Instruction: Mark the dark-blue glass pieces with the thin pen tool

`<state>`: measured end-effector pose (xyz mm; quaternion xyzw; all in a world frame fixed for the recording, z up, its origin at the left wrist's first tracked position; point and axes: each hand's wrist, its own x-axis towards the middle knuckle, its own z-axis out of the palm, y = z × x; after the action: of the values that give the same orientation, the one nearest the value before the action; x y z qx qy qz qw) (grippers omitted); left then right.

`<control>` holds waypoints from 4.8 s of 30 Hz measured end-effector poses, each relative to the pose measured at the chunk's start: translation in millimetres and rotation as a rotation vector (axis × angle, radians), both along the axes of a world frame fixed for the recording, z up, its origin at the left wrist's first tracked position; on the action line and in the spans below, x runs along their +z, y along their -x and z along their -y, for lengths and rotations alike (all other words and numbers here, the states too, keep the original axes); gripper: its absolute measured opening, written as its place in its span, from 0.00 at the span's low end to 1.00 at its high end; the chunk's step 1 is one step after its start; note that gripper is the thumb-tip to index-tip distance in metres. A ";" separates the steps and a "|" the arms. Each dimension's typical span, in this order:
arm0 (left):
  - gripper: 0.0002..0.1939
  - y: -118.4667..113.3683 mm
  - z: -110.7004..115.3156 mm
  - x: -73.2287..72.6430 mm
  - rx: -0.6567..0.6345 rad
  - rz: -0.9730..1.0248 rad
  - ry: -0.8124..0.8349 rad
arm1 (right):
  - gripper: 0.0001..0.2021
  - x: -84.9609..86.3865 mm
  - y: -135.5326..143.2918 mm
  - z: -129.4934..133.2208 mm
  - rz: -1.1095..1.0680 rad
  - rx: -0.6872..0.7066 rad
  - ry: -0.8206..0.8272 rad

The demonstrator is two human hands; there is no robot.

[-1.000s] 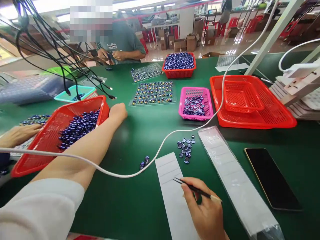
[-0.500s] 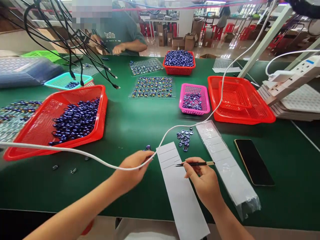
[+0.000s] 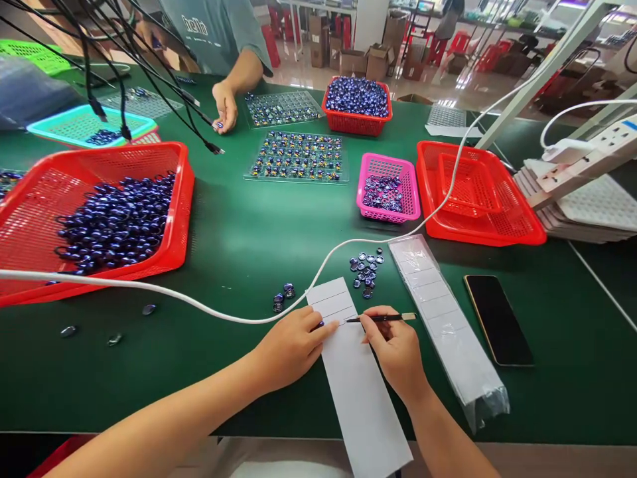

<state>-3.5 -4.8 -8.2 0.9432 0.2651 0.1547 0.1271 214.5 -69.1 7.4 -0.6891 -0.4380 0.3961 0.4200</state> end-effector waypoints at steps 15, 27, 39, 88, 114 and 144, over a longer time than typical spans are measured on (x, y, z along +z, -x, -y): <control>0.16 -1.8 -1.2 0.3 -0.051 -0.012 -0.037 | 0.14 0.2 -0.6 0.2 -0.015 -0.028 0.023; 0.18 -3.3 0.7 3.1 -0.041 -0.057 -0.026 | 0.13 -0.5 -1.9 0.2 -0.111 -0.087 0.010; 0.11 4.2 -3.1 12.1 0.239 0.353 0.473 | 0.13 7.9 -6.6 7.7 -0.236 -0.132 -0.088; 0.10 -19.7 -8.9 15.2 0.410 0.689 1.284 | 0.07 7.8 7.8 19.4 -0.054 -0.205 -0.190; 0.12 -26.3 -1.4 4.2 0.327 0.594 0.885 | 0.08 8.9 15.8 20.6 0.333 0.014 -0.349; 0.12 -25.8 -2.2 7.2 0.322 0.572 0.885 | 0.17 3.4 12.0 20.0 0.480 0.190 -0.547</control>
<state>22.3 -2.6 -1.1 0.6677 0.4005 0.2962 0.5533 202.4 -89.1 10.7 -0.5808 -0.6757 0.1288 0.4353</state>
